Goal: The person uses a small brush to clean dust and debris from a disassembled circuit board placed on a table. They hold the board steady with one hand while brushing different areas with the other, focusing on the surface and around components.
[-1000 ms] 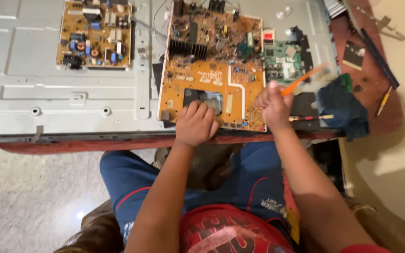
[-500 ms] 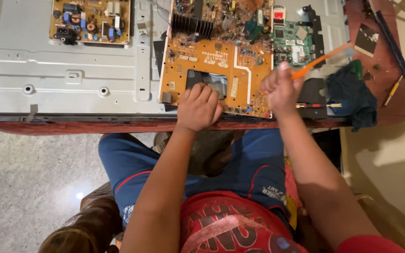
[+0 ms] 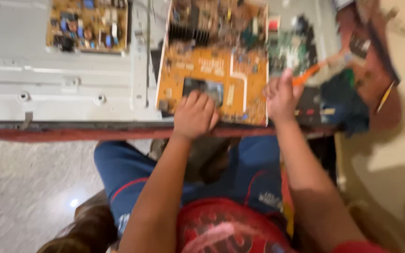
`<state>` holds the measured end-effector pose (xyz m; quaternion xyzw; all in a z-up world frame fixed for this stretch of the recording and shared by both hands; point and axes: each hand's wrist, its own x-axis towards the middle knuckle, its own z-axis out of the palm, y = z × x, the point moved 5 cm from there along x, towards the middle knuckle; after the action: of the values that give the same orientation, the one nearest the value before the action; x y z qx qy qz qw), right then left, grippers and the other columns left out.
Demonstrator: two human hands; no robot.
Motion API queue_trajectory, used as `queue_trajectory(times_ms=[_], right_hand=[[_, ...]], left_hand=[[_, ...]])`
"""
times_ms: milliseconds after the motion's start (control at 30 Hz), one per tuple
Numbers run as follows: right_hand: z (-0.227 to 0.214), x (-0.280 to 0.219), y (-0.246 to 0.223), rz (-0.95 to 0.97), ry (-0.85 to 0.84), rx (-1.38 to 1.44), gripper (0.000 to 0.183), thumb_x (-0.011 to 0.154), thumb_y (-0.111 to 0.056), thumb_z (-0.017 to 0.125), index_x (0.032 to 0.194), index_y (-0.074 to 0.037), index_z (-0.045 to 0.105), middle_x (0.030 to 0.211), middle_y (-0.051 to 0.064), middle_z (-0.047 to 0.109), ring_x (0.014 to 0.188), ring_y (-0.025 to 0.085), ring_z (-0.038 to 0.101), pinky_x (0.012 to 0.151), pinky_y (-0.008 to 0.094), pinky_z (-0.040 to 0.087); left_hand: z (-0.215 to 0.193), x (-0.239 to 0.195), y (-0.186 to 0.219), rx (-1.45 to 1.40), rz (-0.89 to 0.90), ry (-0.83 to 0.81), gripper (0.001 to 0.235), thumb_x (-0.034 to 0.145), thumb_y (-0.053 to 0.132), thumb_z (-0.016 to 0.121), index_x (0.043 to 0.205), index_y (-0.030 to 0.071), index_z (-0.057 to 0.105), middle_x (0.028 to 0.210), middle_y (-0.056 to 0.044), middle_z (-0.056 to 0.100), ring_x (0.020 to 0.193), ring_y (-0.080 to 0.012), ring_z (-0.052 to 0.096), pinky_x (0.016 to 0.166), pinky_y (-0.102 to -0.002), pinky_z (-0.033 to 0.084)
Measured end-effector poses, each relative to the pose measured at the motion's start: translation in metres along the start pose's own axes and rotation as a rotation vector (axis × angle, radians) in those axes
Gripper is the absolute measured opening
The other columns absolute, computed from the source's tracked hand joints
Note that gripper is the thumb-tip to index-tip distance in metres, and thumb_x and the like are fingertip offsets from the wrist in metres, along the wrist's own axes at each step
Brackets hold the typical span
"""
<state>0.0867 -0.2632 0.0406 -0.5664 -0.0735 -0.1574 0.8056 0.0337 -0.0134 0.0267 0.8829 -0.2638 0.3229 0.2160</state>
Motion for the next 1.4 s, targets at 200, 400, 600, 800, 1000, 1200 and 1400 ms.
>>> queue_trajectory(times_ms=[200,400,600,800,1000,1200,1400], right_hand=[[-0.03,-0.01,-0.005,0.07,0.079,0.061,0.048,0.112,-0.04,0.052,0.076,-0.013,0.034,0.057,-0.002,0.028,0.047,0.011,0.027,0.048,0.031,0.027],[-0.013,-0.022,-0.019,0.234,0.063,0.312,0.039,0.111,-0.044,0.045,0.104,-0.006,0.051,0.08,0.006,0.046,0.07,0.02,0.046,0.069,0.038,0.047],[0.005,-0.077,-0.034,0.392,0.041,-0.184,0.021,0.107,-0.032,0.044,0.123,-0.019,0.041,0.087,0.005,0.046,0.052,0.014,0.041,0.041,0.035,0.041],[0.011,-0.097,-0.047,0.285,0.022,0.08,0.014,0.108,-0.022,0.052,0.114,-0.011,0.046,0.091,0.009,0.049,0.065,0.016,0.046,0.061,0.035,0.045],[0.018,-0.09,-0.053,0.216,-0.083,0.096,0.025,0.112,-0.027,0.054,0.096,-0.009,0.047,0.082,0.008,0.046,0.066,0.018,0.046,0.064,0.036,0.045],[0.031,-0.083,-0.056,0.193,-0.1,0.105,0.025,0.112,-0.03,0.053,0.102,-0.007,0.049,0.086,0.01,0.049,0.068,0.019,0.049,0.066,0.037,0.048],[0.029,-0.076,-0.056,0.268,-0.09,0.099,0.031,0.112,-0.034,0.049,0.102,-0.005,0.049,0.085,0.012,0.051,0.064,0.019,0.053,0.057,0.039,0.053]], left_hand=[[0.003,0.0,0.001,-0.002,0.026,0.016,0.019,0.086,0.031,0.066,0.088,0.013,0.063,0.097,-0.005,0.061,0.103,-0.0254,0.059,0.079,-0.041,0.044],[0.0,0.0,0.001,0.011,0.013,0.031,0.02,0.082,0.033,0.066,0.087,0.013,0.063,0.097,-0.005,0.062,0.1,-0.0264,0.059,0.077,-0.041,0.044],[-0.001,0.002,0.002,0.0,0.006,0.018,0.02,0.084,0.033,0.066,0.086,0.014,0.061,0.096,-0.005,0.061,0.103,-0.0258,0.059,0.08,-0.041,0.045],[0.003,0.002,0.002,-0.009,0.007,0.007,0.019,0.082,0.031,0.066,0.085,0.013,0.061,0.095,-0.005,0.062,0.102,-0.0259,0.059,0.078,-0.041,0.045],[0.0,0.002,0.002,0.003,0.005,0.021,0.019,0.084,0.03,0.066,0.085,0.013,0.059,0.096,-0.005,0.062,0.103,-0.0258,0.06,0.08,-0.04,0.045],[0.0,0.003,0.003,0.02,0.003,0.022,0.017,0.084,0.03,0.065,0.084,0.014,0.06,0.095,-0.004,0.062,0.1,-0.0251,0.06,0.078,-0.04,0.044],[0.0,0.003,0.002,0.02,0.015,0.033,0.017,0.084,0.029,0.065,0.087,0.013,0.062,0.096,-0.005,0.062,0.101,-0.0248,0.059,0.079,-0.039,0.043]])
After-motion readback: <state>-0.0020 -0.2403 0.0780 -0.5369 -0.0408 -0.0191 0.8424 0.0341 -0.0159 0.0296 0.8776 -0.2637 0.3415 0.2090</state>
